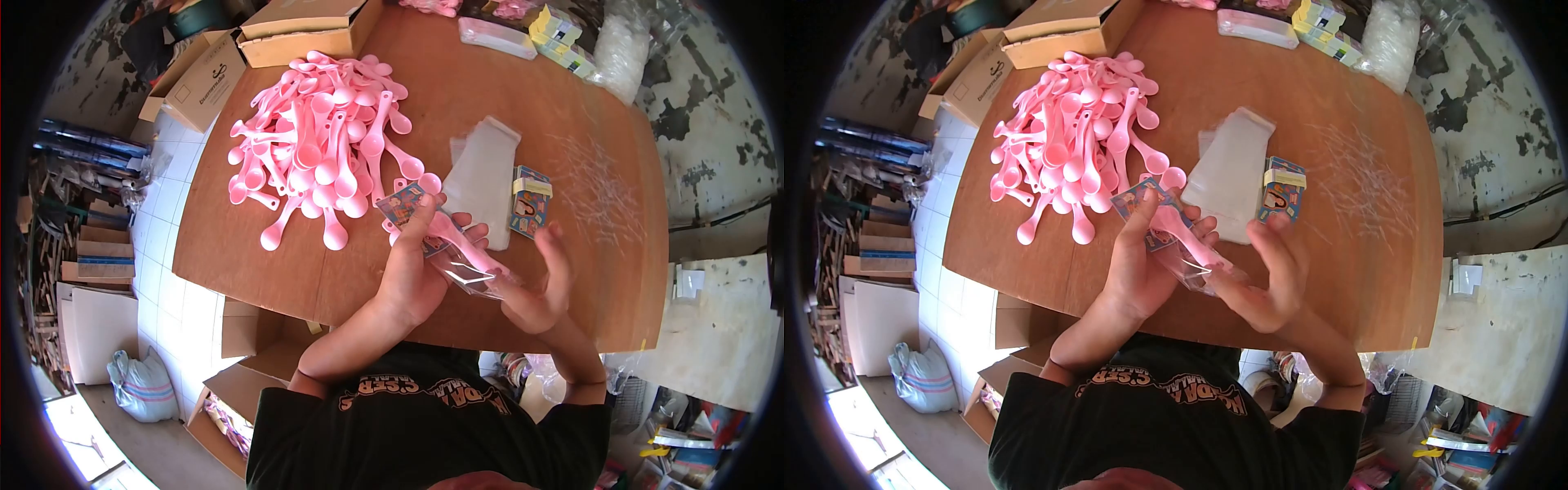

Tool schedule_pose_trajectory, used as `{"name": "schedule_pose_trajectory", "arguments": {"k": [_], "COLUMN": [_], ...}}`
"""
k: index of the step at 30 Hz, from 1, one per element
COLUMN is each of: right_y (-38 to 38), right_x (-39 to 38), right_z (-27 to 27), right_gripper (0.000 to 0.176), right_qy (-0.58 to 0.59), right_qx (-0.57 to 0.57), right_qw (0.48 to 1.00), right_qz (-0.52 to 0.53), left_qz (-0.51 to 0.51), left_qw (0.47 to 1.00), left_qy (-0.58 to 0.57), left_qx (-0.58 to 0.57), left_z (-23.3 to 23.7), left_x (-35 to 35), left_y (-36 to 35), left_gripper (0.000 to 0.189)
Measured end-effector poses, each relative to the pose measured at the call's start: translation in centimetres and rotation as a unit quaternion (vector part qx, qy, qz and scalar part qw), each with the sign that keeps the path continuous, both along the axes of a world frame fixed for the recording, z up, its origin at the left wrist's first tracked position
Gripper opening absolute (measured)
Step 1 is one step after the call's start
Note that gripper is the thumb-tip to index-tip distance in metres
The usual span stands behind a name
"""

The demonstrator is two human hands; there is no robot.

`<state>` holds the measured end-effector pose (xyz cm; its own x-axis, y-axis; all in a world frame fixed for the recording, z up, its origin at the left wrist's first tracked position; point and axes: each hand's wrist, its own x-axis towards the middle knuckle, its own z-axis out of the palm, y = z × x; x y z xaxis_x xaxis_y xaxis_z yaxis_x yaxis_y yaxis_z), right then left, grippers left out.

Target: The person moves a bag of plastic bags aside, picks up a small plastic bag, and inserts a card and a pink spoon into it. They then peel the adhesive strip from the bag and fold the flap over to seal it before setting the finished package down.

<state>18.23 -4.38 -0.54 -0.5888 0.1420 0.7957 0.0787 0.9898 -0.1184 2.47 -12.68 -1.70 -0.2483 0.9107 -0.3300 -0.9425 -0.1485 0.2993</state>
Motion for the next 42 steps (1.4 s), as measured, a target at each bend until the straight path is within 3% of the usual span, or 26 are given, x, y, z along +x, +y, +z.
{"name": "schedule_pose_trajectory", "arguments": {"k": [1,3,5,8,9,11,13,15,16,19,20,21,23,24,26,29,32,36,38,41,42], "right_y": [-0.1,0.8,1.0,0.6,0.6,1.8,2.5,3.2,2.9,2.2,2.1,2.0,1.7,1.4,1.2,1.2,1.3,1.3,1.5,2.3,2.8], "right_x": [0.0,0.4,1.2,1.7,2.1,-0.7,-2.4,-3.3,-3.3,-3.5,-3.5,-3.5,-3.5,-3.5,-3.7,-3.8,-3.6,-3.5,-3.3,-3.1,-3.0], "right_z": [0.6,2.8,4.4,8.9,9.7,10.4,10.0,8.7,9.1,9.5,9.5,9.4,9.1,8.8,8.6,8.8,8.3,7.5,7.2,6.5,6.3], "right_gripper": [0.029,0.029,0.025,0.018,0.016,0.014,0.012,0.011,0.012,0.010,0.010,0.010,0.010,0.010,0.011,0.010,0.011,0.014,0.014,0.010,0.007], "right_qy": [-0.015,-0.039,-0.115,-0.043,-0.023,-0.091,-0.156,-0.157,-0.173,-0.180,-0.177,-0.192,-0.208,-0.187,-0.167,-0.155,-0.172,-0.190,-0.210,-0.206,-0.172], "right_qx": [-0.067,-0.007,-0.150,-0.138,-0.147,-0.119,-0.094,-0.137,-0.157,-0.251,-0.251,-0.260,-0.270,-0.285,-0.300,-0.207,-0.121,-0.019,0.002,-0.056,-0.229], "right_qw": [0.997,0.999,0.981,0.989,0.986,0.986,0.979,0.978,0.972,0.949,0.949,0.944,0.937,0.938,0.937,0.966,0.978,0.981,0.977,0.977,0.957], "right_qz": [-0.035,0.022,0.052,-0.037,-0.079,-0.078,-0.087,0.007,0.016,0.064,0.065,0.070,0.072,0.067,0.061,0.030,0.007,-0.018,-0.032,-0.025,0.037], "left_qz": [-0.004,-0.014,-0.022,0.101,0.098,0.182,0.186,0.133,0.155,0.086,0.101,0.101,0.037,0.074,0.045,0.028,0.045,0.007,0.004,-0.009,-0.010], "left_qw": [1.000,1.000,0.999,0.993,0.993,0.940,0.927,0.813,0.735,0.734,0.774,0.773,0.844,0.826,0.829,0.834,0.743,0.718,0.628,0.664,0.664], "left_qy": [0.019,0.012,0.005,0.065,0.065,0.290,0.324,0.559,0.656,0.669,0.620,0.621,0.530,0.555,0.556,0.551,0.667,0.695,0.778,0.746,0.746], "left_qx": [-0.016,0.011,0.038,0.005,0.005,-0.006,0.002,0.089,0.078,0.077,0.079,0.080,0.073,0.071,0.040,0.017,0.031,0.023,0.021,0.046,0.049], "left_z": [0.2,0.3,0.1,-0.4,-0.3,-0.3,-0.5,-1.2,-0.9,0.4,0.5,0.5,0.4,0.7,1.3,1.2,1.5,2.6,2.4,1.0,1.0], "left_x": [0.1,0.0,-0.1,-0.1,-0.2,-0.3,-0.4,-1.5,-1.7,-1.6,-1.1,-1.0,-0.7,-0.4,-0.5,-0.2,-0.2,0.1,-0.2,-0.6,-0.7], "left_y": [0.1,0.0,-0.1,-0.3,-0.3,-0.3,-0.1,0.4,0.2,-0.8,-0.9,-1.2,-1.8,-1.7,-2.2,-2.4,-2.4,-2.8,-2.7,-2.4,-2.4], "left_gripper": [0.045,0.048,0.050,0.059,0.059,0.059,0.060,0.062,0.060,0.057,0.043,0.043,0.026,0.021,0.022,0.025,0.027,0.030,0.031,0.030,0.030]}}
